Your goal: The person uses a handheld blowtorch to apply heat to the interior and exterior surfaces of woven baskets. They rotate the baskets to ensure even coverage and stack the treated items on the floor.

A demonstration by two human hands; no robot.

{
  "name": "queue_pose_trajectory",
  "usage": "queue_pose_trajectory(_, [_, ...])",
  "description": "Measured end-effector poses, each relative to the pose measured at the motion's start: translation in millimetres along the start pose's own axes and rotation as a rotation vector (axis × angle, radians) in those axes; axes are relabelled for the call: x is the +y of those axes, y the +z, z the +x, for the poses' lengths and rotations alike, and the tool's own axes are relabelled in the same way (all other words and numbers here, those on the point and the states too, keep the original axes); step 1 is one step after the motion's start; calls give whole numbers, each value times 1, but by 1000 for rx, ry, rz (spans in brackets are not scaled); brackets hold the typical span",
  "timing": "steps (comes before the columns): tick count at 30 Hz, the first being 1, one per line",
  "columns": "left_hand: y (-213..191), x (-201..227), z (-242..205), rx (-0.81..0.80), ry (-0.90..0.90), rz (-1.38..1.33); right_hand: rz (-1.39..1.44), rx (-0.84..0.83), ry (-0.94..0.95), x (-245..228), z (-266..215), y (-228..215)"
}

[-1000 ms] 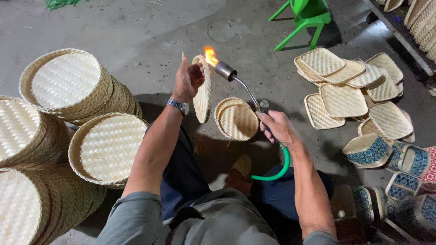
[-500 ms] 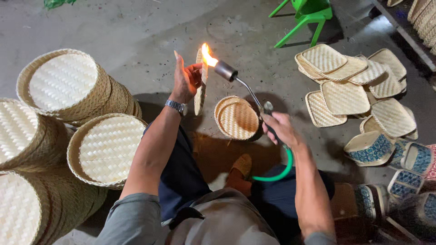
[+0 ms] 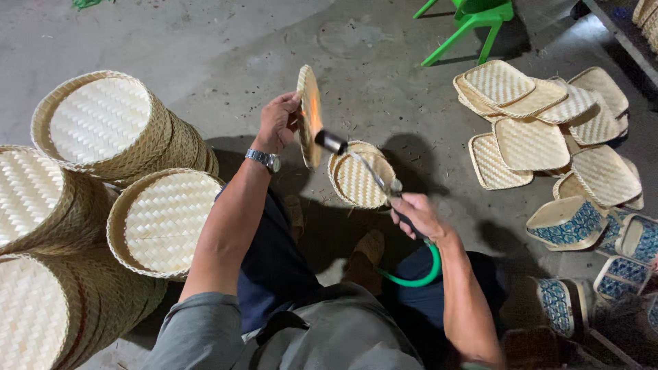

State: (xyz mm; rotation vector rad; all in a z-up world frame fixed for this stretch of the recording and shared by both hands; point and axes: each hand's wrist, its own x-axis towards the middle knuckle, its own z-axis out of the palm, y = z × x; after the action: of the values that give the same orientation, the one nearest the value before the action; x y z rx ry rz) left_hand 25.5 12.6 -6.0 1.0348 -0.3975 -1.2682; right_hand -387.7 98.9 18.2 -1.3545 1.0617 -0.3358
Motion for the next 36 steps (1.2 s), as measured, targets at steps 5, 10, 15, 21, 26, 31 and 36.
queue_pose_trajectory(5, [-5,2,6,-56,79,-48,-14,84,-35,-9,8,-5])
queue_pose_trajectory(10, [4,2,1,-238,69,-128,51,138,-153,-58,35,-25])
queue_pose_trajectory(15, [10,17,-14,-198,69,-180,15,231,-82,-39,47,-46])
queue_pose_trajectory(21, [-9,14,7,-224,268,-377,105,193,2,27,4,-19])
queue_pose_trajectory(26, [-4,-8,26,-202,572,-299,52,179,-67,25,-13,-2])
queue_pose_trajectory(31, [-4,30,-38,72,857,12,141,369,-91,29,2,-37])
queue_pose_trajectory(36, [-38,70,-180,460,1132,676,240,180,-97,70,48,-94])
